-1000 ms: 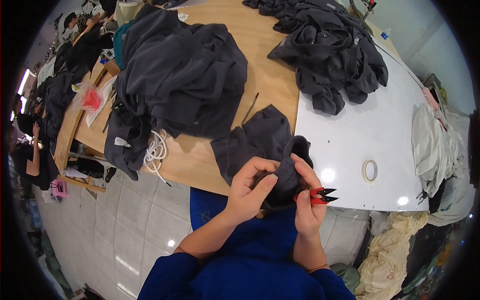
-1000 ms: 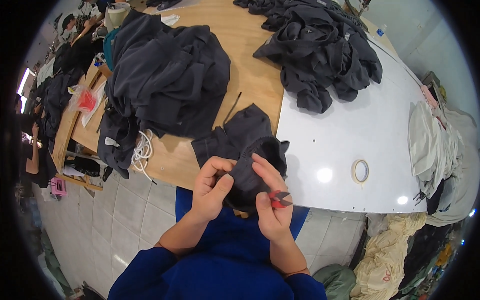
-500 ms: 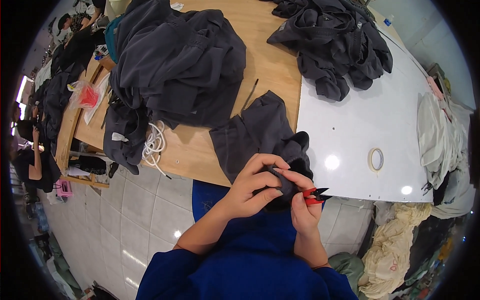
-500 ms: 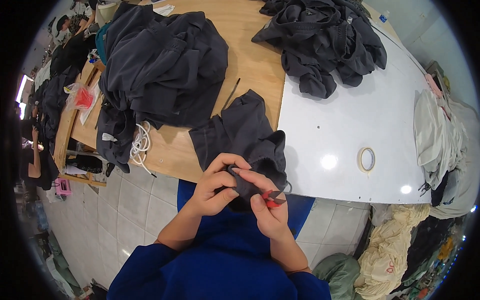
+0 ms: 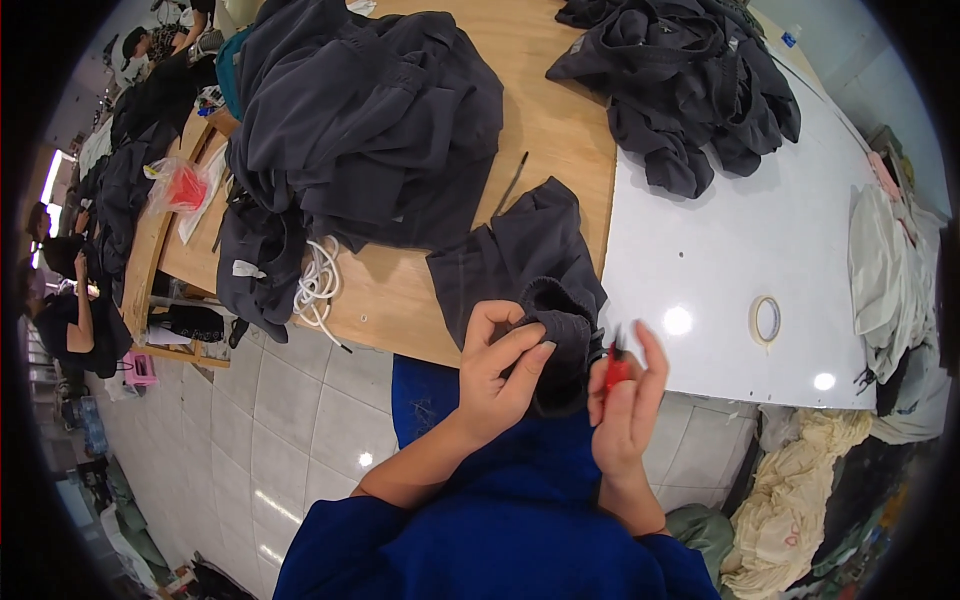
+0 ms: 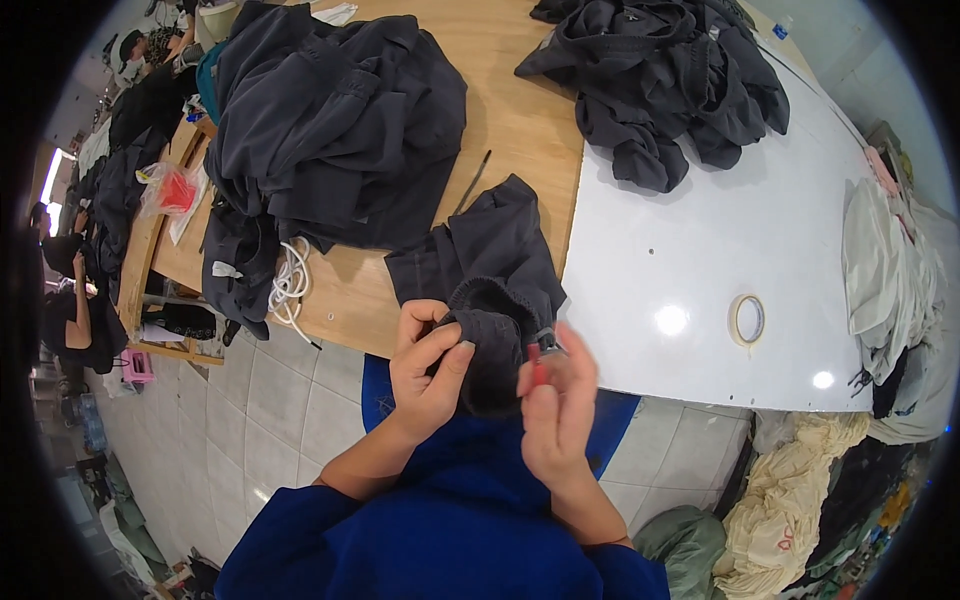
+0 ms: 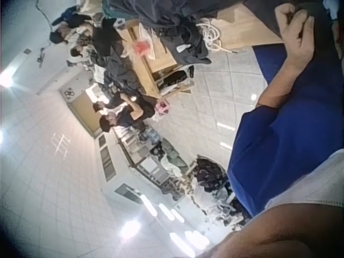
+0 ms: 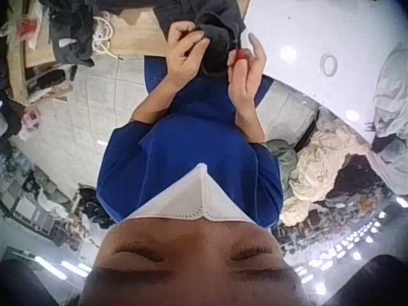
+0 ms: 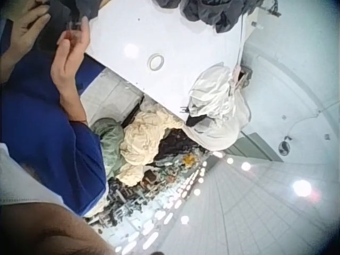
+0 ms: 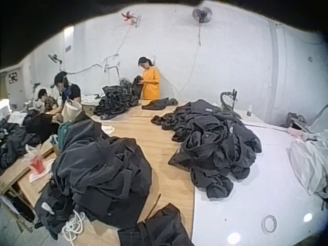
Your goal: Remove excess threads and perform quality checks on manufactured shorts using snips.
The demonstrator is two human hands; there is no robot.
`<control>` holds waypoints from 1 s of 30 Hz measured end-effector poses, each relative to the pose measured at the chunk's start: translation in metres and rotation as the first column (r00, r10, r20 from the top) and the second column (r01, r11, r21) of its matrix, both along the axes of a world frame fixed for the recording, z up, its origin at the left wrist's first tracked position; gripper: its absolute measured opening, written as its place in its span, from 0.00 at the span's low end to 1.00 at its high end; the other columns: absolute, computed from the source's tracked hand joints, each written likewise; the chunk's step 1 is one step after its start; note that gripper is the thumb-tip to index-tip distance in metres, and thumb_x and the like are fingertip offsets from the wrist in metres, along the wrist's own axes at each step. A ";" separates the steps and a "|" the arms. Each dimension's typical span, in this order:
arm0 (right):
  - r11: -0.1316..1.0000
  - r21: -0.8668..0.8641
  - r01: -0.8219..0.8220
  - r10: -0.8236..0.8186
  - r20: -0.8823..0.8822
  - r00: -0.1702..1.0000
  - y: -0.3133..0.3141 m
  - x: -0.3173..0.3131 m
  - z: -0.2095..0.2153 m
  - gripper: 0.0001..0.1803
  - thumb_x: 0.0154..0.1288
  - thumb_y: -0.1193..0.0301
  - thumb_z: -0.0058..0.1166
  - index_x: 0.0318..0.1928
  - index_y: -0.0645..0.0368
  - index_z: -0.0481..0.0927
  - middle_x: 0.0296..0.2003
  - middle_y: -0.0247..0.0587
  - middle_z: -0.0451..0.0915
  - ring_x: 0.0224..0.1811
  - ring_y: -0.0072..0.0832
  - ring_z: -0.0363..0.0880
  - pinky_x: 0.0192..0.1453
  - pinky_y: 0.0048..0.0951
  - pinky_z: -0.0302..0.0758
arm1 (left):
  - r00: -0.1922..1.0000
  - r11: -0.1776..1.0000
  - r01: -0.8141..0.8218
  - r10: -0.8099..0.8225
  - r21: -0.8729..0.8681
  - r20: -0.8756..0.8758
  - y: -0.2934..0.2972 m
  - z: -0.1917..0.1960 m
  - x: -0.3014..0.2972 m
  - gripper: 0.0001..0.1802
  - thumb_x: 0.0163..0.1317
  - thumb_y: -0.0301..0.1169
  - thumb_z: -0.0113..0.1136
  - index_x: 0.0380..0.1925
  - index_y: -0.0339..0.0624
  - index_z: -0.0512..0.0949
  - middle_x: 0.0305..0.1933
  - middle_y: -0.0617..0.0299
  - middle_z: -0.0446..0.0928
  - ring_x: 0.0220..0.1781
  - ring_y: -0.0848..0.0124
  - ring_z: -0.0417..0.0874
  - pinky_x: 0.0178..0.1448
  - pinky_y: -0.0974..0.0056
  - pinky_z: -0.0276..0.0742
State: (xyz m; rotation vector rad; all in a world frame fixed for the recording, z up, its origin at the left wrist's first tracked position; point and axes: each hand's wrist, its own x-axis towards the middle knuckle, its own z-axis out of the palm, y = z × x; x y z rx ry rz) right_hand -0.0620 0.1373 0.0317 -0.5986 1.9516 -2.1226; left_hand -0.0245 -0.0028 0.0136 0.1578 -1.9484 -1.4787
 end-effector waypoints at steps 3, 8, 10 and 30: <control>0.997 0.076 0.010 -0.001 -0.113 0.994 0.002 -0.001 -0.008 0.22 0.66 0.74 0.45 0.59 0.67 0.61 0.31 0.38 0.74 0.26 0.16 0.69 0.30 0.15 0.66 | 1.000 0.998 0.009 -0.009 -0.058 0.012 0.003 0.006 -0.001 0.07 0.55 0.19 0.61 0.35 0.31 0.79 0.40 0.58 0.65 0.35 0.73 0.69 0.37 0.73 0.66; 0.973 0.154 0.173 -0.109 -0.355 0.929 -0.001 -0.002 -0.009 0.18 0.56 0.79 0.60 0.48 0.67 0.72 0.30 0.44 0.79 0.27 0.24 0.79 0.31 0.19 0.73 | 0.999 0.998 -0.022 0.024 -0.052 0.025 0.010 0.004 -0.001 0.08 0.52 0.19 0.62 0.34 0.31 0.78 0.40 0.57 0.66 0.37 0.71 0.67 0.39 0.72 0.64; 0.971 0.150 0.185 -0.119 -0.365 0.923 -0.002 -0.002 -0.008 0.18 0.55 0.79 0.61 0.47 0.66 0.73 0.30 0.45 0.79 0.27 0.24 0.79 0.30 0.19 0.72 | 0.999 0.994 -0.037 0.035 -0.105 -0.025 0.010 0.002 -0.002 0.09 0.51 0.17 0.63 0.35 0.30 0.79 0.40 0.59 0.64 0.32 0.75 0.68 0.33 0.75 0.65; 0.956 0.126 0.264 -0.182 -0.451 0.874 -0.007 -0.003 -0.005 0.15 0.53 0.80 0.63 0.42 0.67 0.76 0.24 0.42 0.79 0.21 0.22 0.75 0.24 0.17 0.68 | 0.998 0.998 -0.069 0.069 -0.014 0.013 0.015 0.002 -0.001 0.08 0.50 0.18 0.64 0.32 0.30 0.78 0.39 0.58 0.64 0.36 0.71 0.66 0.38 0.73 0.63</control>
